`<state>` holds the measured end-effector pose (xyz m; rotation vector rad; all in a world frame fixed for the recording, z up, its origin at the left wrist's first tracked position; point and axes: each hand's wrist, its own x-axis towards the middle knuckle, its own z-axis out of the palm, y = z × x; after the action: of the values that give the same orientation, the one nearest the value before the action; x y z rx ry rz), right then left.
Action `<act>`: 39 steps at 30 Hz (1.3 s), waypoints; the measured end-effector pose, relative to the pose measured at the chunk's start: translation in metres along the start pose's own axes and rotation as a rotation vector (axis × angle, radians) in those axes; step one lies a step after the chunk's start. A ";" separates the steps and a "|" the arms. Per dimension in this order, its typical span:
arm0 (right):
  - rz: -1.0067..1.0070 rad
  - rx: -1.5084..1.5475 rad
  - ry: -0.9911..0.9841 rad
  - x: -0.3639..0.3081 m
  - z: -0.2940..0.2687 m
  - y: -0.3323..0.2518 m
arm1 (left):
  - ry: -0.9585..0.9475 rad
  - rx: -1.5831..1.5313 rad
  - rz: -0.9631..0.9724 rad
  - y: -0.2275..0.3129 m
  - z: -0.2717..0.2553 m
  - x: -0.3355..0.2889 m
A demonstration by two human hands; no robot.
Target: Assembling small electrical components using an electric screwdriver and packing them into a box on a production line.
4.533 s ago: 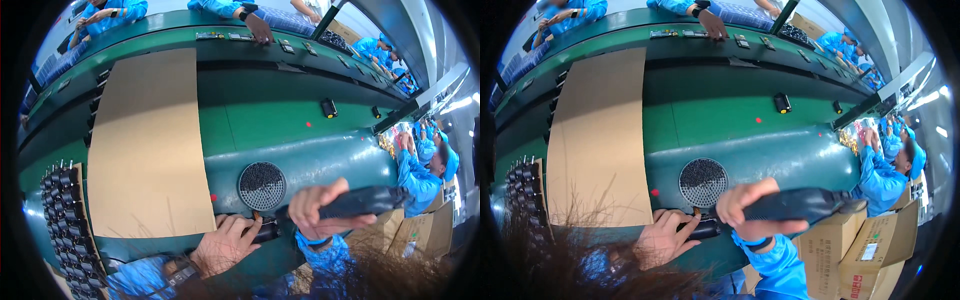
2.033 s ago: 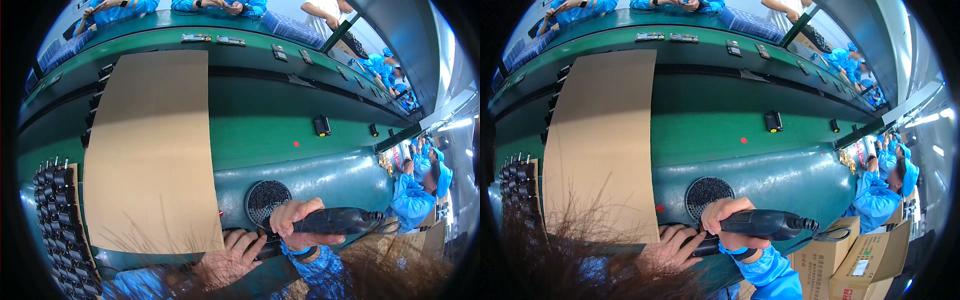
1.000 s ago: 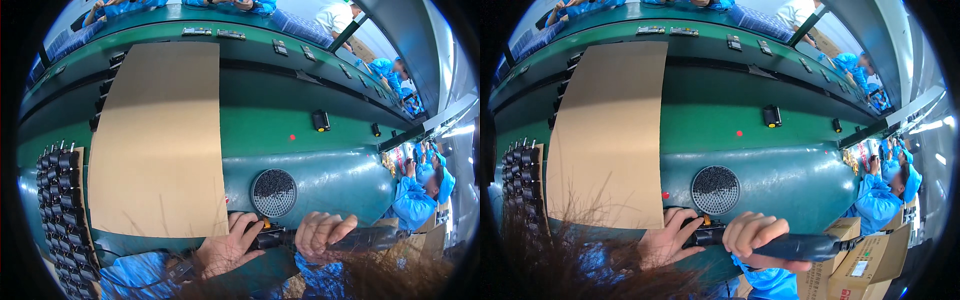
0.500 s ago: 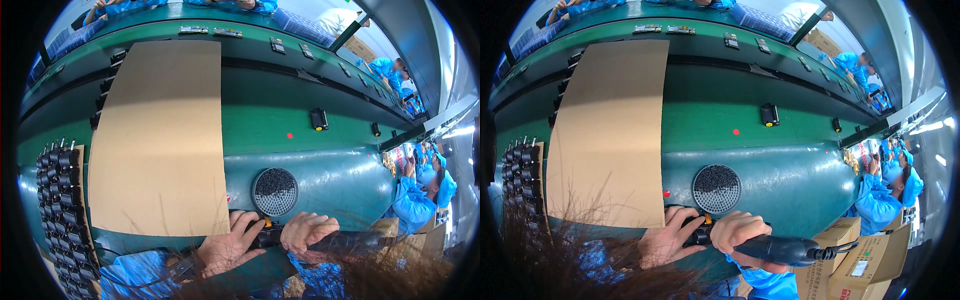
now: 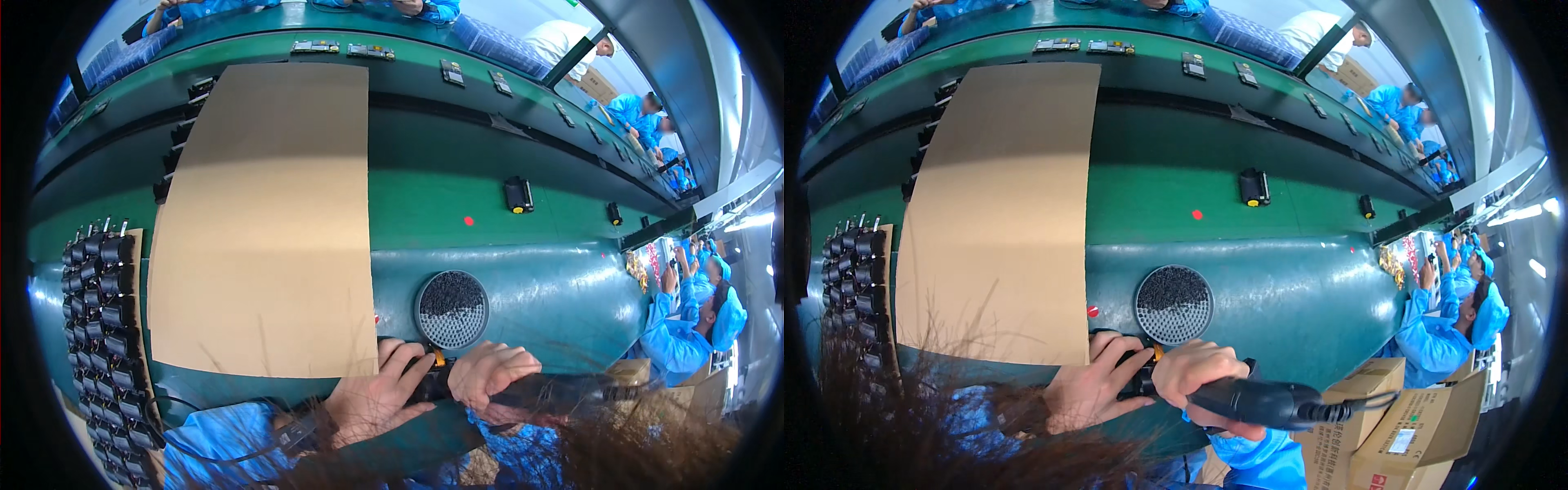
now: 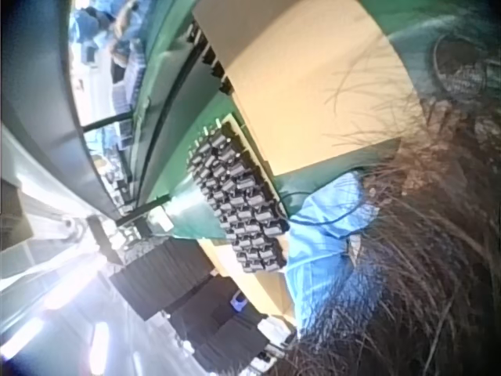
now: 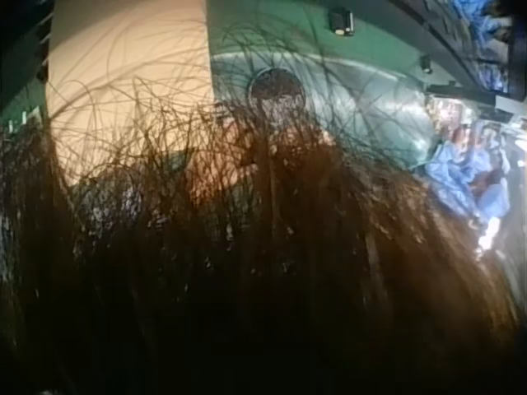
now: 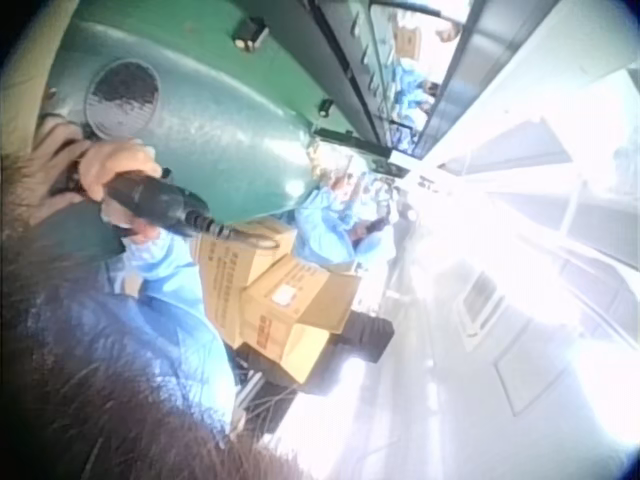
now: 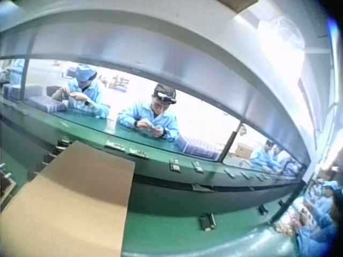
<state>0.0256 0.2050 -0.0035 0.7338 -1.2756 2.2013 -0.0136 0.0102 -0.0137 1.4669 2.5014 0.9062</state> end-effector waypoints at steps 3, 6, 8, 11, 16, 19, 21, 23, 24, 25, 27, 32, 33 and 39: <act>0.099 -0.055 -0.090 -0.001 -0.005 -0.008 | 0.014 -0.043 0.005 0.003 0.002 0.006; 0.096 -0.024 -0.058 -0.002 -0.004 -0.005 | 0.033 -0.032 0.009 0.007 0.000 0.008; 0.100 0.014 -0.050 -0.002 0.000 -0.004 | 0.024 -0.046 -0.031 0.010 0.000 0.005; 0.128 0.063 0.003 0.003 0.004 -0.012 | 0.040 -0.082 -0.022 0.008 0.005 0.005; 0.010 0.181 0.217 0.022 0.003 -0.042 | 0.051 -0.108 0.001 0.009 -0.001 0.000; -0.016 0.162 0.307 0.031 -0.012 -0.054 | 0.060 -0.181 -0.010 0.018 -0.011 -0.006; -0.025 0.150 0.284 0.027 -0.027 -0.063 | 0.138 -0.243 0.078 0.041 -0.031 -0.011; -0.072 0.084 0.257 0.022 -0.040 -0.076 | 0.105 -0.201 -0.009 0.061 -0.053 -0.026; -0.084 0.066 0.283 0.017 -0.046 -0.079 | 0.060 -0.209 -0.059 0.067 -0.061 -0.034; -0.099 0.039 0.311 0.013 -0.049 -0.084 | 0.069 -0.179 -0.088 0.072 -0.072 -0.042; -0.064 0.028 0.367 0.009 -0.051 -0.079 | 0.004 0.102 -0.241 0.075 -0.092 -0.062; -0.024 0.035 0.272 0.012 -0.046 -0.074 | -0.056 0.385 -0.219 0.074 -0.041 -0.091; -0.021 0.058 0.259 0.013 -0.045 -0.072 | -0.048 0.400 -0.239 0.067 -0.018 -0.100; -0.018 0.066 0.143 0.009 -0.055 -0.076 | 0.001 0.306 -0.181 0.067 -0.004 -0.107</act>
<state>0.0564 0.2889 0.0261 0.5985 -1.1270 2.2468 0.0928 -0.0554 0.0043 1.2794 2.8138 0.5132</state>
